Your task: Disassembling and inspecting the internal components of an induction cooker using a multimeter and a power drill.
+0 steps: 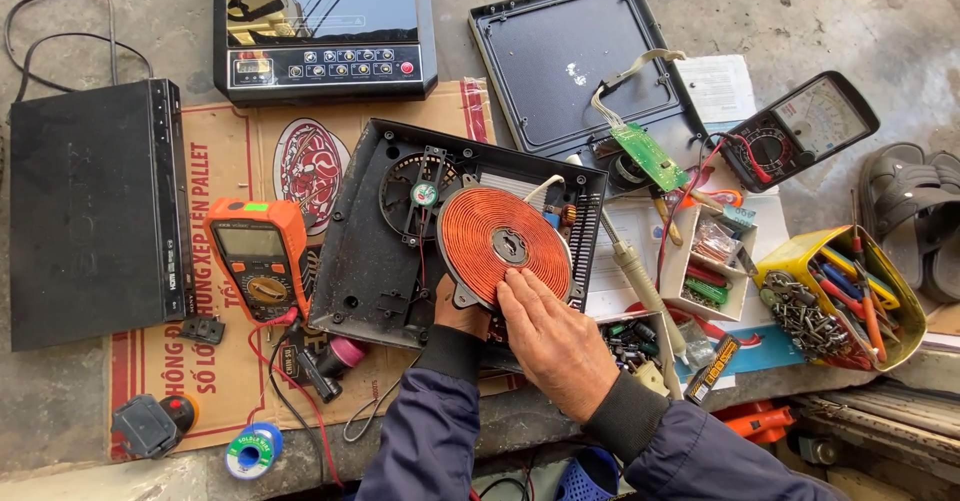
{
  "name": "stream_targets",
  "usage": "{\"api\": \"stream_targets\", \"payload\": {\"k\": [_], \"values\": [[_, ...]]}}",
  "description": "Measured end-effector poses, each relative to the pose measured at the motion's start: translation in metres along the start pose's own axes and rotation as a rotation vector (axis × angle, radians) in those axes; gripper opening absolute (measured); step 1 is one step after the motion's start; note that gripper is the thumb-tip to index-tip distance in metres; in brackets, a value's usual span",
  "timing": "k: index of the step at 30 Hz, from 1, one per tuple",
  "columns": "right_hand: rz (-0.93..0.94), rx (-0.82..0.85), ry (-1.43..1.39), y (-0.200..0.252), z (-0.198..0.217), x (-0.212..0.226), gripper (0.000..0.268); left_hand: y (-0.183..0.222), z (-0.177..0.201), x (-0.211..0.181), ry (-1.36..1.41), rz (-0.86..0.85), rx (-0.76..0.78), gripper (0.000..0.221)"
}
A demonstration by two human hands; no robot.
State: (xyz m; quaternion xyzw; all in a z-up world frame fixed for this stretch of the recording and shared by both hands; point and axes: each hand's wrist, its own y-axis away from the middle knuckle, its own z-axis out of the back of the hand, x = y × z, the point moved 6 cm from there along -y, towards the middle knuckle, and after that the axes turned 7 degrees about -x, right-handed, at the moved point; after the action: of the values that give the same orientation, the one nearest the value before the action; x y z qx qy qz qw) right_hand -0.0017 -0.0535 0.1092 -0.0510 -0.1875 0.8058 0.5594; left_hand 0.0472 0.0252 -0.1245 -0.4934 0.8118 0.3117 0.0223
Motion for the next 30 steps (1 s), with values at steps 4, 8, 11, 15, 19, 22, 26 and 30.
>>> {"api": "stream_targets", "payload": {"k": [4,8,11,15,19,22,26,30], "values": [[-0.014,-0.011,-0.031,-0.002,0.004,0.0,0.049,-0.001,0.0,0.003,0.009,0.009,0.014,0.039],[-0.021,-0.019,-0.038,-0.004,0.004,-0.001,0.046,-0.001,0.005,0.007,0.012,0.02,0.025,0.042],[-0.017,0.027,-0.037,-0.002,-0.003,-0.002,0.049,0.0,0.01,0.004,0.012,0.021,0.031,0.043],[-0.03,0.018,-0.031,-0.002,-0.002,-0.002,0.05,-0.002,0.002,0.005,0.019,0.032,0.044,0.046],[-0.025,0.037,-0.043,0.0,-0.005,-0.001,0.05,-0.003,0.001,0.007,0.027,0.041,0.055,0.048],[-0.05,0.043,-0.06,-0.004,0.0,-0.001,0.05,-0.003,0.001,0.005,0.032,0.043,0.061,0.05],[-0.045,0.035,-0.061,-0.005,0.002,0.0,0.05,-0.005,0.0,0.005,0.039,0.048,0.074,0.052],[-0.049,0.031,-0.063,-0.005,0.001,0.0,0.05,-0.004,0.002,0.001,0.047,0.052,0.086,0.055]]}}
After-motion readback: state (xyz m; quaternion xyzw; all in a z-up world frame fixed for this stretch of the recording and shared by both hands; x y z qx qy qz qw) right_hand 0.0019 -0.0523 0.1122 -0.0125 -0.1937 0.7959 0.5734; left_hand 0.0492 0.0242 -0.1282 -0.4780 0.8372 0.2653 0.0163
